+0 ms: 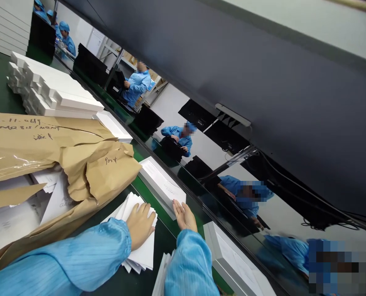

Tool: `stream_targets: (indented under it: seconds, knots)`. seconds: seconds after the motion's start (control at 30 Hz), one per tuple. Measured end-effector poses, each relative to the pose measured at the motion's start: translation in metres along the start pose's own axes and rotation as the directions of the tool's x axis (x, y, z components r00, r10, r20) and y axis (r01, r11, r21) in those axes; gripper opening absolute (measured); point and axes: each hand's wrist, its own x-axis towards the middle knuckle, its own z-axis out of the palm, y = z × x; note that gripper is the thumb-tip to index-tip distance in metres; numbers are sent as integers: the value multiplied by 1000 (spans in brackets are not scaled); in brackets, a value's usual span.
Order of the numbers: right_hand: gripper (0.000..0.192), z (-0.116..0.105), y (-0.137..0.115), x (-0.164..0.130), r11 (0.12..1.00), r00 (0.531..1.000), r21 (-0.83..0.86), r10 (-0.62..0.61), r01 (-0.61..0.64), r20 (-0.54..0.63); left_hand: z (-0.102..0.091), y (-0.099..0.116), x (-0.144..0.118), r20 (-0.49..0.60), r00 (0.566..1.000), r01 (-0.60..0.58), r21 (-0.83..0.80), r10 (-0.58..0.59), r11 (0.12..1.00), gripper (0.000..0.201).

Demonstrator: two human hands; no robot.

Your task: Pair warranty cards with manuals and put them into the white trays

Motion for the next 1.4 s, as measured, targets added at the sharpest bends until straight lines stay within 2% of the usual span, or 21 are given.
stream_targets:
  seconds: [0.17,0.2,0.23,0.3,0.37,0.4,0.5,0.6,0.7,0.8,0.93,1.07,1.17,1.23,1.27,1.33,1.4]
  knots:
    - [35,-17,6,-51,986,995,-164,7,9,99,3,-2,1,31,1000,-3,10,3,1000,34]
    - [35,-20,8,-60,964,991,-261,-8,43,132,4,-3,1,41,999,5,14,-6,1000,36]
    - [34,-24,10,-66,913,985,-394,-41,104,165,6,-3,1,47,999,16,19,-17,1000,38]
    - [33,-31,13,-70,706,968,-666,-128,241,214,8,-4,1,53,998,22,32,-24,999,39]
    - [37,-37,14,-60,480,956,-831,-215,281,199,9,-4,1,60,998,11,41,-14,999,37]
    - [39,-39,14,-52,431,956,-866,-244,254,159,9,-4,2,62,998,6,44,-9,999,36]
    - [45,-38,13,-21,335,959,-928,-274,163,70,8,-4,2,63,998,-3,52,0,999,35]
    - [42,-33,15,4,256,974,-961,-221,104,46,7,-3,2,60,998,-5,62,2,998,34]
    - [38,-31,20,15,195,984,-977,-170,85,52,7,-3,1,51,999,-2,63,-2,998,34]
    - [36,-37,24,15,143,981,-983,-170,113,88,9,-3,1,48,999,1,61,-3,998,34]
    - [32,-50,17,11,130,973,-975,-165,181,159,8,-4,2,60,998,-6,52,2,999,34]
    - [33,-54,0,-13,205,967,-952,-167,226,193,4,-5,5,82,997,-8,29,6,1000,35]
    - [30,-44,-2,-62,296,944,-900,-183,319,274,2,-6,6,86,996,-4,4,3,1000,40]
    - [26,-32,8,-105,384,898,-812,-222,439,380,1,-6,7,74,997,2,-9,-2,1000,42]
    - [22,-26,15,-126,397,884,-790,-212,467,416,0,-6,7,64,998,3,-18,-2,1000,42]
    - [18,-15,30,-161,382,901,-816,-196,434,388,-2,-6,7,51,999,-5,-53,8,999,37]
    - [22,-10,40,-179,464,926,-802,-186,377,327,-6,-5,7,49,999,-15,-107,20,994,31]
